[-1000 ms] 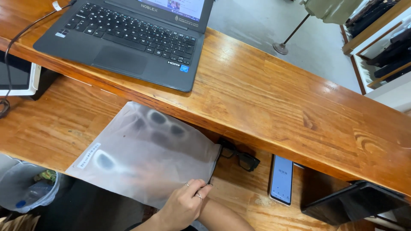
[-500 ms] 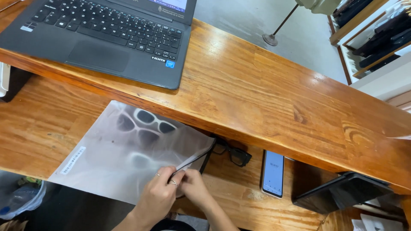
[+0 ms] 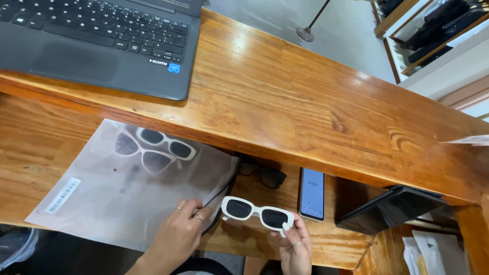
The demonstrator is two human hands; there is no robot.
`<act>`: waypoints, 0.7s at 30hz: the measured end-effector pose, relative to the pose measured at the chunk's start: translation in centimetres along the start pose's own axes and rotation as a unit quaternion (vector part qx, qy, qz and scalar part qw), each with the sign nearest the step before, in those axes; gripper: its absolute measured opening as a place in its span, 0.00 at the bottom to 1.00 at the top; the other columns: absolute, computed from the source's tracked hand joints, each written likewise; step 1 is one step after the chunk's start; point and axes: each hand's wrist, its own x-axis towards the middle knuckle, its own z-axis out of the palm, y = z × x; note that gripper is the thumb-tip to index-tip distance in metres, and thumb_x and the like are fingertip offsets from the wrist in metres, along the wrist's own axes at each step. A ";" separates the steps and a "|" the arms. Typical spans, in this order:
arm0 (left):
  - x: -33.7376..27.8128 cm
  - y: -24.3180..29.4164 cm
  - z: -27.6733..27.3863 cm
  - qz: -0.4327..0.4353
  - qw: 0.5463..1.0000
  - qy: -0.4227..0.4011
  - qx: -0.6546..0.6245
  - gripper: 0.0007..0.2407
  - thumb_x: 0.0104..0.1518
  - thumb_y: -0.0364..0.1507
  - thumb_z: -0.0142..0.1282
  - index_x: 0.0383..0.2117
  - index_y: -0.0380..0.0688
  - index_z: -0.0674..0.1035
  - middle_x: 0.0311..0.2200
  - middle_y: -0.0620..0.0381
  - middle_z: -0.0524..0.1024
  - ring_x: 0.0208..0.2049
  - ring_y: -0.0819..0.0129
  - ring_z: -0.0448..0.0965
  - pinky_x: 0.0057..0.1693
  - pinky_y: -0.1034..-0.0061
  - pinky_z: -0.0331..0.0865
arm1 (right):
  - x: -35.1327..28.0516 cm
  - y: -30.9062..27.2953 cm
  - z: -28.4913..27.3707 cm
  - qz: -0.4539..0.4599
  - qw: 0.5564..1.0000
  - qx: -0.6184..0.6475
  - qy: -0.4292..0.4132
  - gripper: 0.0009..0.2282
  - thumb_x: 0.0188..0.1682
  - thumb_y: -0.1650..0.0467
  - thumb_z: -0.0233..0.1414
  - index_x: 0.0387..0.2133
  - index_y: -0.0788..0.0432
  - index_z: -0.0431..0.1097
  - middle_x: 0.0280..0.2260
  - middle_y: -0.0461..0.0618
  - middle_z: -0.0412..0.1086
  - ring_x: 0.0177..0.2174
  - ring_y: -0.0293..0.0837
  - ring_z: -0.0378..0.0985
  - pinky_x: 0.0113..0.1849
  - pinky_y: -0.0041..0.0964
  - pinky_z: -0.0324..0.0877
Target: Organizing various pairs of sunglasses by placing them into a multi-pocket plastic sleeve on a wooden desk.
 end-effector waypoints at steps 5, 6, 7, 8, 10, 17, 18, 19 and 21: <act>0.6 1.1 -0.5 -0.058 0.994 -0.005 -0.089 0.13 0.50 0.35 0.64 0.39 0.44 0.82 0.44 0.55 0.73 0.44 0.57 0.71 0.43 0.64 0.75 | -0.1 0.9 0.2 -0.012 0.996 0.080 -0.039 0.17 0.46 0.74 0.53 0.50 0.65 0.66 0.43 0.62 0.71 0.35 0.49 0.73 0.32 0.35 0.70; 0.5 1.0 -0.4 -0.080 0.987 0.000 -0.137 0.18 0.46 0.41 0.71 0.39 0.46 0.82 0.45 0.55 0.72 0.45 0.57 0.70 0.48 0.65 0.72 | -0.1 1.3 -0.2 -0.011 0.991 0.118 -0.056 0.19 0.46 0.73 0.53 0.51 0.63 0.65 0.42 0.61 0.70 0.32 0.46 0.71 0.30 0.32 0.69; 0.7 0.8 -0.4 -0.081 0.987 0.000 -0.137 0.18 0.46 0.41 0.71 0.39 0.46 0.82 0.45 0.55 0.72 0.45 0.57 0.70 0.48 0.65 0.72 | -0.2 1.4 0.0 -0.011 0.991 0.118 -0.057 0.19 0.46 0.73 0.53 0.51 0.63 0.65 0.42 0.61 0.70 0.32 0.46 0.71 0.30 0.32 0.69; 0.9 0.6 -0.5 -0.135 0.968 -0.026 -0.211 0.22 0.43 0.41 0.74 0.43 0.50 0.80 0.48 0.59 0.73 0.50 0.63 0.72 0.50 0.69 0.73 | -0.3 1.4 0.2 -0.013 0.981 0.157 -0.110 0.18 0.47 0.73 0.52 0.52 0.64 0.62 0.46 0.66 0.67 0.36 0.48 0.73 0.31 0.29 0.72; 1.2 0.5 -1.0 -0.190 0.939 -0.050 -0.283 0.26 0.40 0.41 0.77 0.46 0.55 0.78 0.52 0.62 0.74 0.55 0.69 0.73 0.53 0.73 0.75 | -0.3 2.1 0.6 -0.012 0.967 0.194 -0.166 0.18 0.49 0.73 0.50 0.53 0.64 0.59 0.50 0.72 0.65 0.39 0.49 0.74 0.31 0.26 0.74; 1.8 0.1 -0.9 -0.060 0.762 -0.069 -0.641 0.20 0.60 0.37 0.61 0.54 0.40 0.79 0.55 0.48 0.78 0.57 0.60 0.78 0.62 0.65 0.70 | 0.0 4.7 0.5 -0.014 0.941 0.249 -0.227 0.21 0.49 0.70 0.60 0.52 0.63 0.58 0.51 0.67 0.59 0.48 0.55 0.71 0.43 0.38 0.75; 1.8 -0.1 -0.7 -0.050 0.746 -0.082 -0.659 0.22 0.59 0.43 0.62 0.54 0.39 0.79 0.55 0.47 0.79 0.57 0.59 0.78 0.62 0.62 0.70 | 0.0 4.8 0.5 -0.018 0.938 0.249 -0.241 0.21 0.49 0.69 0.61 0.50 0.61 0.59 0.51 0.64 0.59 0.47 0.53 0.71 0.44 0.39 0.74; 1.8 -0.1 -0.5 -0.049 0.746 -0.082 -0.659 0.22 0.59 0.43 0.62 0.54 0.39 0.79 0.55 0.47 0.79 0.57 0.59 0.78 0.62 0.62 0.70 | 0.3 5.3 0.0 -0.019 0.938 0.249 -0.241 0.21 0.49 0.69 0.61 0.50 0.61 0.59 0.51 0.64 0.59 0.47 0.53 0.71 0.44 0.39 0.74; 1.7 -0.2 -0.3 -0.056 0.718 -0.123 -0.683 0.28 0.59 0.48 0.61 0.56 0.36 0.78 0.55 0.47 0.78 0.54 0.59 0.80 0.58 0.68 0.74 | 0.7 6.1 -1.1 0.009 0.918 0.317 -0.240 0.20 0.53 0.68 0.59 0.52 0.58 0.57 0.51 0.63 0.61 0.46 0.53 0.74 0.45 0.40 0.76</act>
